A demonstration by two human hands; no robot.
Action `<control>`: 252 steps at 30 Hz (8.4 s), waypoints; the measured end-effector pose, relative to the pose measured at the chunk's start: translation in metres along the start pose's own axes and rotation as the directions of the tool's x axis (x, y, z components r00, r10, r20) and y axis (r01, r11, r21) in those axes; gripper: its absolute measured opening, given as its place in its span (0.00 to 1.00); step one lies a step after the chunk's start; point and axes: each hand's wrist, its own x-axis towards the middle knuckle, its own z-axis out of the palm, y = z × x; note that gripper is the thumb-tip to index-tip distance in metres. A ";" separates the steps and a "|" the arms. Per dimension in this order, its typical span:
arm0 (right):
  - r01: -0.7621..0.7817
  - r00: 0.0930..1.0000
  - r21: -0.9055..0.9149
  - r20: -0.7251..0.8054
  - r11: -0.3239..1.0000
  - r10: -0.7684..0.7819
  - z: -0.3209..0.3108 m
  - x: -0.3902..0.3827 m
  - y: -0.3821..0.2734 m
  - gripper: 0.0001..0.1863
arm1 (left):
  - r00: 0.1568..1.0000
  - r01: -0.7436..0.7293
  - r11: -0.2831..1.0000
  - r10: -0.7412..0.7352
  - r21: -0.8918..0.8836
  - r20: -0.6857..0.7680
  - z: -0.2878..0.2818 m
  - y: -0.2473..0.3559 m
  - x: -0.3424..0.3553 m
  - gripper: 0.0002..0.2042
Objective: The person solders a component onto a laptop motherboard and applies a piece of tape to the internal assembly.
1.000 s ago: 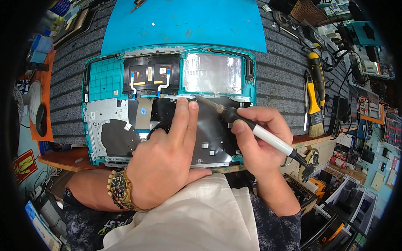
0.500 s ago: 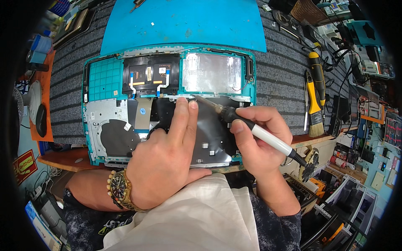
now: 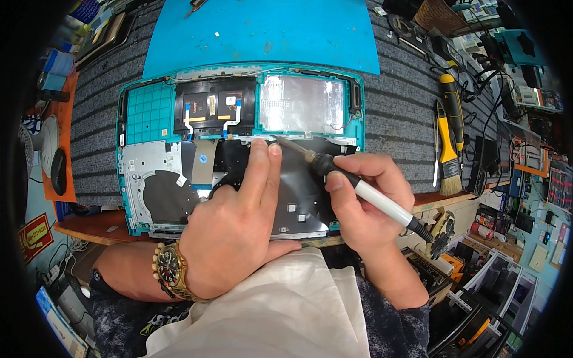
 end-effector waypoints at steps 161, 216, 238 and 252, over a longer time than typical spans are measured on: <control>-0.071 0.994 0.190 -0.066 0.979 0.085 -0.009 -0.013 0.009 0.13 | 0.997 -0.005 1.000 0.005 -0.009 -0.075 -0.003 -0.003 0.006 0.61; -0.028 0.994 0.145 -0.100 0.989 0.043 -0.005 -0.015 0.012 0.11 | 0.997 -0.030 0.999 0.031 0.013 -0.068 -0.002 -0.005 0.005 0.61; 0.000 0.995 0.080 -0.097 0.997 0.008 -0.004 -0.017 0.012 0.10 | 0.998 -0.025 1.000 0.026 0.013 -0.065 -0.002 -0.005 0.005 0.61; 0.024 0.995 0.105 -0.100 0.994 -0.013 -0.004 -0.017 0.015 0.10 | 0.997 -0.032 0.999 0.034 0.019 -0.075 -0.002 -0.005 0.006 0.60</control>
